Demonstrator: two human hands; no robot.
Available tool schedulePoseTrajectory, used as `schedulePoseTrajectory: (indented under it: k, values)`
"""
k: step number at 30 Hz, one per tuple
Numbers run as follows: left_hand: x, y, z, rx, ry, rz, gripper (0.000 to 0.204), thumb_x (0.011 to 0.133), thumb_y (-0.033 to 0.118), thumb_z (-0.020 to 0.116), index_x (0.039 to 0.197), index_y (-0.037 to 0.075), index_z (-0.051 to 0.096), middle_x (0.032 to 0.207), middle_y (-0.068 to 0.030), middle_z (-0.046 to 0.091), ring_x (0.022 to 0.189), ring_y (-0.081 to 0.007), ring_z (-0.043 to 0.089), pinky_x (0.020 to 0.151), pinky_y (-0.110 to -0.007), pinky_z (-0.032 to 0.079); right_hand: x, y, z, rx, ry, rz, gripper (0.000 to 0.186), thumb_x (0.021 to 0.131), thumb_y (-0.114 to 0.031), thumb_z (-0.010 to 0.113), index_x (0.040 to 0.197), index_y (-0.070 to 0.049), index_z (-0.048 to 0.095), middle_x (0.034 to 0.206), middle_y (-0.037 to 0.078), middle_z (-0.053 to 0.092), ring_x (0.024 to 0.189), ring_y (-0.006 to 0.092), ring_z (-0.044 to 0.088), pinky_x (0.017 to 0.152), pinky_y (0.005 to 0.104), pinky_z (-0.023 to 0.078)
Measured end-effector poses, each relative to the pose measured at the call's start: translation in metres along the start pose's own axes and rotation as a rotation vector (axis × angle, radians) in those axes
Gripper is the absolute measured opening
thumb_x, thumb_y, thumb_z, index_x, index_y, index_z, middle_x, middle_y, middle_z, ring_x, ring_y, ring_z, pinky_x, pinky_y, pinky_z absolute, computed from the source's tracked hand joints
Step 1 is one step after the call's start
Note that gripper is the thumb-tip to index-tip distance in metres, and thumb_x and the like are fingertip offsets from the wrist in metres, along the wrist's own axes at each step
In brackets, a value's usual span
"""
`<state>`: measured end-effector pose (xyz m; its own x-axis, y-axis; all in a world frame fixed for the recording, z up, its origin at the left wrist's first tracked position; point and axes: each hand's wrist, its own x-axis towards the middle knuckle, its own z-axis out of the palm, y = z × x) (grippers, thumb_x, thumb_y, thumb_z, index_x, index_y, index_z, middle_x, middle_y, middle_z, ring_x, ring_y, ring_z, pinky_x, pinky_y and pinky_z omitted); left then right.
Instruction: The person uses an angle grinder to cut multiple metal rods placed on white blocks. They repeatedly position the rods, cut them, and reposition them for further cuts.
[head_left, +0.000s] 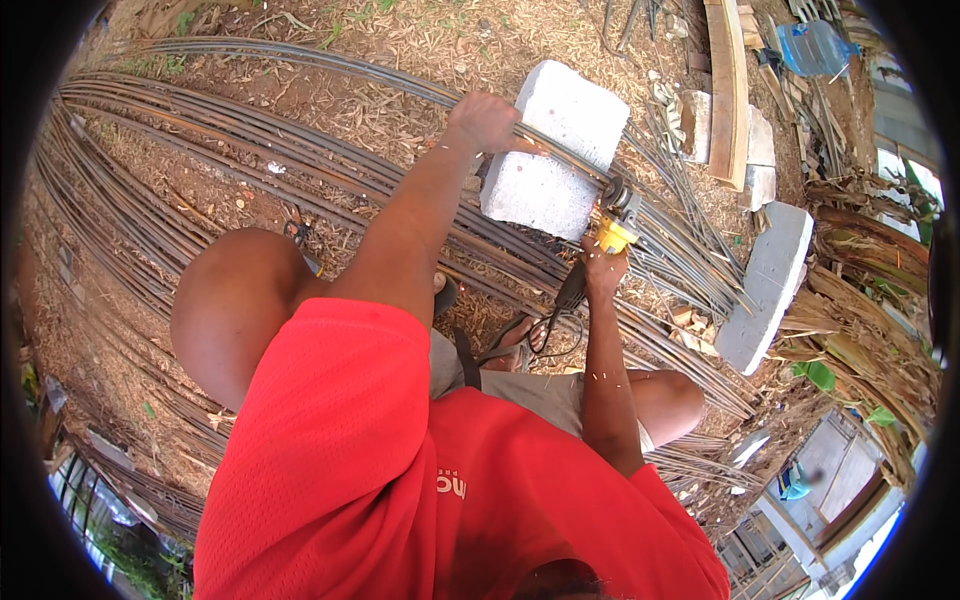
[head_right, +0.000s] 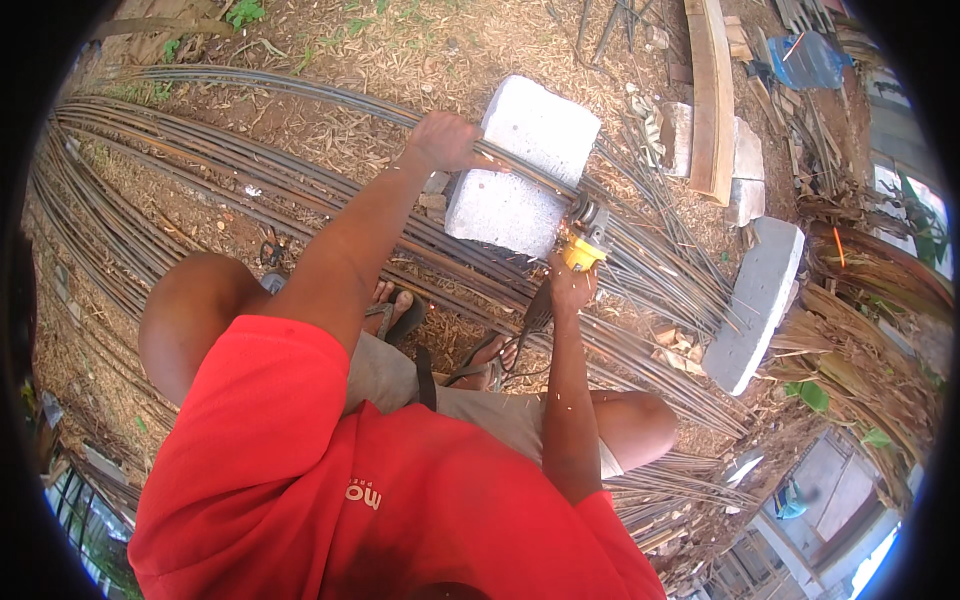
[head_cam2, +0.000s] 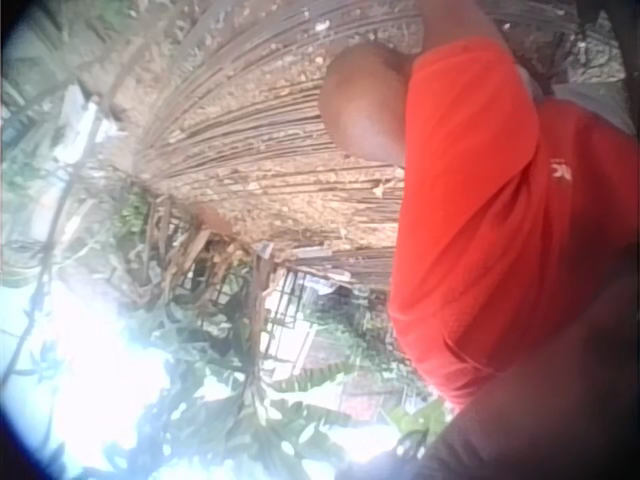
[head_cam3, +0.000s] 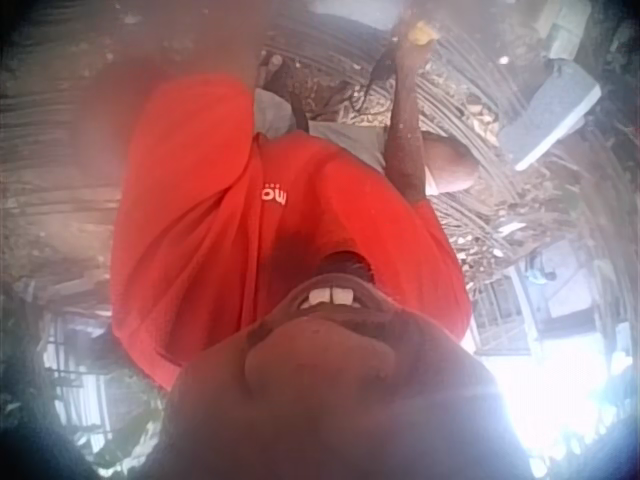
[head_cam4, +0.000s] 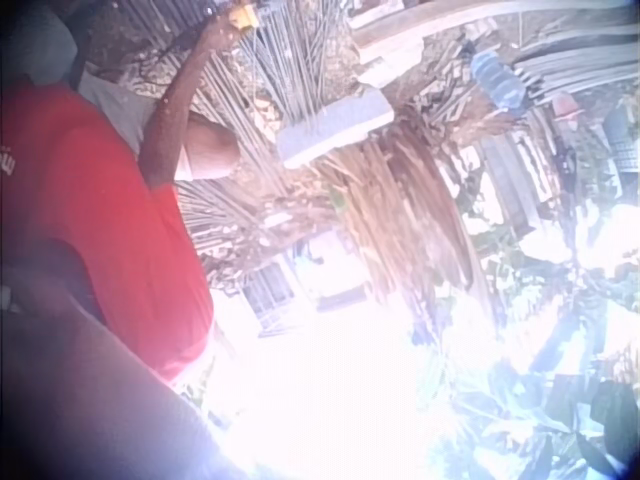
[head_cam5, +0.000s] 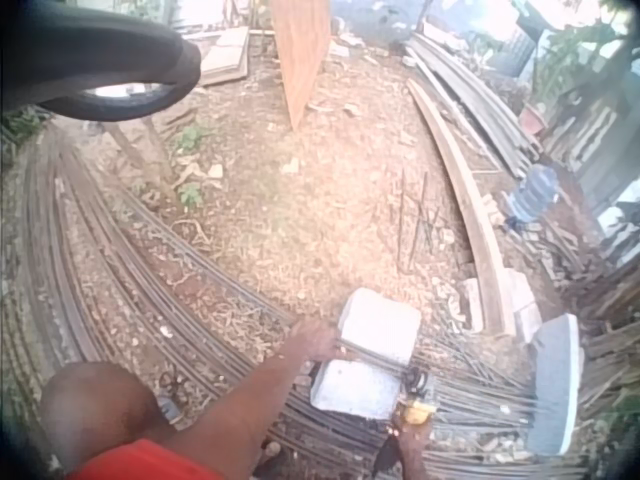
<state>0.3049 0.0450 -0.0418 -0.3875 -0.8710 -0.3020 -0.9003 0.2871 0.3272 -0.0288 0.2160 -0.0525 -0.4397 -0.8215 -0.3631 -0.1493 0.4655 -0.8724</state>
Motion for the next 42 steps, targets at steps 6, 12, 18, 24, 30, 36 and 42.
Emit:
schedulePoseTrajectory:
  k: [6, 12, 18, 24, 30, 36, 42]
  values:
    - [-0.003, 0.0, 0.0, -0.026, 0.025, 0.003, 0.115, 0.078, 0.111, 0.042, 0.092, 0.005, 0.083, 0.086, -0.0128, 0.078, 0.089, -0.028, 0.079, 0.086, -0.046, 0.063, 0.004, 0.006, -0.004, -0.051, -0.001, 0.015, 0.046, 0.084, 0.0, 0.087, 0.125, -0.001, 0.065, 0.096, 0.007, 0.073, 0.076, 0.0159, 0.069, 0.065, 0.0319, 0.057]
    - [-0.001, 0.0, -0.001, -0.027, 0.011, -0.001, 0.107, 0.08, 0.107, 0.05, 0.099, 0.007, 0.084, 0.085, -0.0173, 0.079, 0.09, -0.0327, 0.08, 0.087, -0.047, 0.063, 0.018, 0.04, -0.011, -0.041, -0.02, -0.121, 0.048, 0.085, -0.001, 0.088, 0.127, -0.001, 0.063, 0.095, 0.007, 0.074, 0.077, 0.0189, 0.071, 0.06, 0.0334, 0.058]
    - [0.002, 0.001, -0.002, -0.006, -0.037, 0.003, 0.112, 0.08, 0.11, 0.043, 0.101, 0.008, 0.084, 0.082, -0.0155, 0.077, 0.088, -0.0283, 0.079, 0.087, -0.045, 0.06, 0.027, 0.056, -0.015, -0.387, 0.109, -0.181, 0.047, 0.084, 0.0, 0.088, 0.125, 0.002, 0.063, 0.095, 0.008, 0.074, 0.075, 0.0194, 0.071, 0.06, 0.034, 0.059]
    - [0.0, 0.002, -0.002, -0.012, -0.013, 0.007, 0.113, 0.08, 0.111, 0.041, 0.096, 0.008, 0.084, 0.074, -0.0124, 0.073, 0.079, -0.0255, 0.076, 0.081, -0.045, 0.06, 0.018, 0.05, -0.015, -0.288, 0.055, -0.085, 0.048, 0.084, 0.0, 0.087, 0.126, 0.002, 0.064, 0.095, 0.008, 0.073, 0.074, 0.0185, 0.07, 0.059, 0.0328, 0.059]
    - [0.001, 0.003, -0.003, 0.007, -0.078, -0.021, 0.113, 0.079, 0.111, 0.041, 0.097, 0.009, 0.084, 0.088, -0.0115, 0.078, 0.093, -0.0254, 0.079, 0.091, -0.045, 0.063, 0.009, 0.026, -0.006, -0.083, 0.05, -0.04, 0.047, 0.082, -0.007, 0.087, 0.124, 0.001, 0.068, 0.097, 0.009, 0.075, 0.08, 0.0187, 0.071, 0.069, 0.0356, 0.06]
    - [0.0, 0.0, 0.004, -0.017, 0.079, 0.021, 0.111, 0.079, 0.11, 0.045, 0.094, 0.007, 0.084, 0.074, -0.0126, 0.073, 0.079, -0.0269, 0.078, 0.082, -0.045, 0.061, 0.006, 0.003, 0.005, -0.016, 0.024, -0.067, 0.047, 0.083, -0.001, 0.088, 0.124, -0.001, 0.064, 0.097, 0.007, 0.073, 0.075, 0.0168, 0.069, 0.062, 0.0328, 0.057]
    - [0.002, 0.0, -0.002, -0.033, -0.051, -0.004, 0.109, 0.082, 0.107, 0.048, 0.1, 0.006, 0.085, 0.085, -0.0174, 0.079, 0.09, -0.0312, 0.08, 0.089, -0.047, 0.062, 0.006, 0.018, -0.005, 0.013, -0.018, -0.055, 0.047, 0.085, -0.002, 0.089, 0.125, -0.002, 0.065, 0.096, 0.006, 0.072, 0.076, 0.0175, 0.069, 0.064, 0.0321, 0.056]
